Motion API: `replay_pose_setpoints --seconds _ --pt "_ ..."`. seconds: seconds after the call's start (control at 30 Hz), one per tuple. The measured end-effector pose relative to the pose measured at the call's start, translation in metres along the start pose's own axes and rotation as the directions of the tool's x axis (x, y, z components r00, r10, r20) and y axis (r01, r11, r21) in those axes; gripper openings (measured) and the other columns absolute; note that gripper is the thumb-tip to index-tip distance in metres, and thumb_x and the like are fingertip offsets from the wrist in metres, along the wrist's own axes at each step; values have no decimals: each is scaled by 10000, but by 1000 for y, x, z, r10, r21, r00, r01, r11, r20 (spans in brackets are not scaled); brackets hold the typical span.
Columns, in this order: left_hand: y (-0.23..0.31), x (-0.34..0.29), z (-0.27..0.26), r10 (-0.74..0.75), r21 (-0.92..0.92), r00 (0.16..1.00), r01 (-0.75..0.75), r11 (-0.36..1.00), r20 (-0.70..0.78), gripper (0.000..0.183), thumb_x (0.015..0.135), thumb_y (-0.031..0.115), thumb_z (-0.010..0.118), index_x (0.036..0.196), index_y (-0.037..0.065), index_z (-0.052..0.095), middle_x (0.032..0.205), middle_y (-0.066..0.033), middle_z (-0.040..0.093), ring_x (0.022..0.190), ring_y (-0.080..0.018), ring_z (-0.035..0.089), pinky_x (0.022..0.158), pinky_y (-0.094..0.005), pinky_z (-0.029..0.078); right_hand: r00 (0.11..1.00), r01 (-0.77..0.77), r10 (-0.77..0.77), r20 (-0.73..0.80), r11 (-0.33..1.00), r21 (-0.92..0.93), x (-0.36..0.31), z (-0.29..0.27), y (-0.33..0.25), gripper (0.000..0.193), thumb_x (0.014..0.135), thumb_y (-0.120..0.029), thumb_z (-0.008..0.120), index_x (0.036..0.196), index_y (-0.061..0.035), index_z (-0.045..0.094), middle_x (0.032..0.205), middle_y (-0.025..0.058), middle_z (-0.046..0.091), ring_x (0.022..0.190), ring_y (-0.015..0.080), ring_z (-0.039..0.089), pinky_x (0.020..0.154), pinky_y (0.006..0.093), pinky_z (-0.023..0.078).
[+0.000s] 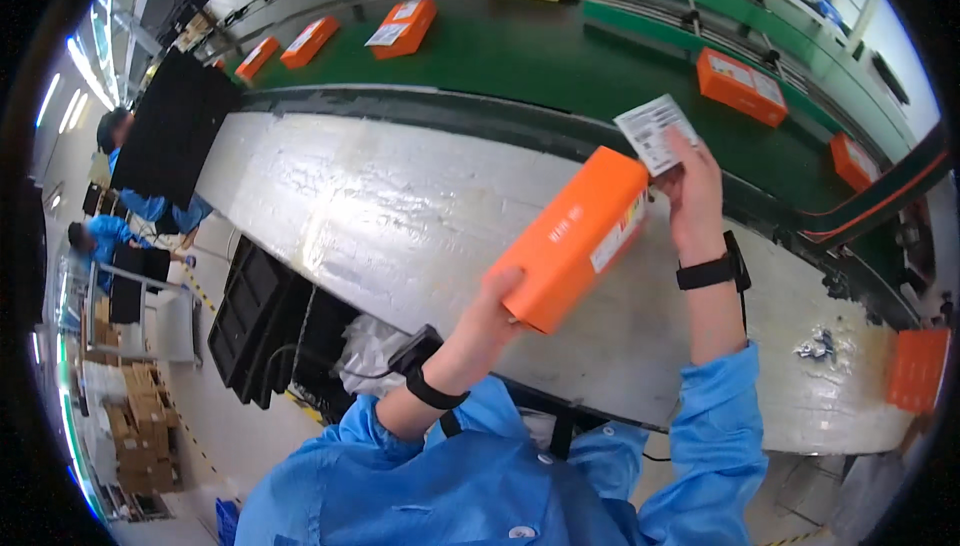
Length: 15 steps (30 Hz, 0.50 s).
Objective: Applying technical specification labels to smartphone product boxes on a conveyor belt.
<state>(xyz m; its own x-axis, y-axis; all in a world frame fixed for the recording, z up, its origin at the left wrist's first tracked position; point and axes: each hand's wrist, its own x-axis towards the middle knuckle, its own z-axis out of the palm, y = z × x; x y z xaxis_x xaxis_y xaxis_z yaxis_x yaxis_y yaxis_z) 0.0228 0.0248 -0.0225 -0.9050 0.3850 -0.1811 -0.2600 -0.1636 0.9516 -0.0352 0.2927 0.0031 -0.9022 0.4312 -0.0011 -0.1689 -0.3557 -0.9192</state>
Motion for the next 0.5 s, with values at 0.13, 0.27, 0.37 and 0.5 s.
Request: replay_pose_setpoints --seconds 0.13,0.27,0.37,0.5 --pt "-12 -4 -19 138 362 990 -121 924 -21 446 937 209 591 1333 19 509 1405 -190 460 1287 -331 443 1084 -408 325 993 118 -120 10 987 109 -32 8 34 145 953 -116 572 1067 -31 601 1057 46 661 971 119 620 865 275 485" --pt "10 1 -9 485 609 864 -457 648 132 478 913 149 605 1355 12 484 1445 -197 417 1336 -319 394 1075 -424 325 986 158 -149 69 976 -150 -59 21 28 132 937 -71 587 1056 -14 600 1038 48 672 954 94 609 874 260 461" --pt "31 6 9 549 492 825 -538 685 138 493 886 143 661 1327 4 492 1397 -191 462 1278 -299 461 1032 -412 384 982 168 -141 128 957 -237 -83 25 7 170 907 -63 640 1067 -16 605 987 42 688 889 87 620 824 245 468" --pt "51 21 18 164 51 946 -185 981 278 431 860 133 733 1223 -24 561 1149 -134 653 1027 -174 639 869 -295 516 944 120 8 330 923 -365 -114 25 -19 238 867 -111 706 1076 -37 617 901 25 680 798 67 612 731 223 469"
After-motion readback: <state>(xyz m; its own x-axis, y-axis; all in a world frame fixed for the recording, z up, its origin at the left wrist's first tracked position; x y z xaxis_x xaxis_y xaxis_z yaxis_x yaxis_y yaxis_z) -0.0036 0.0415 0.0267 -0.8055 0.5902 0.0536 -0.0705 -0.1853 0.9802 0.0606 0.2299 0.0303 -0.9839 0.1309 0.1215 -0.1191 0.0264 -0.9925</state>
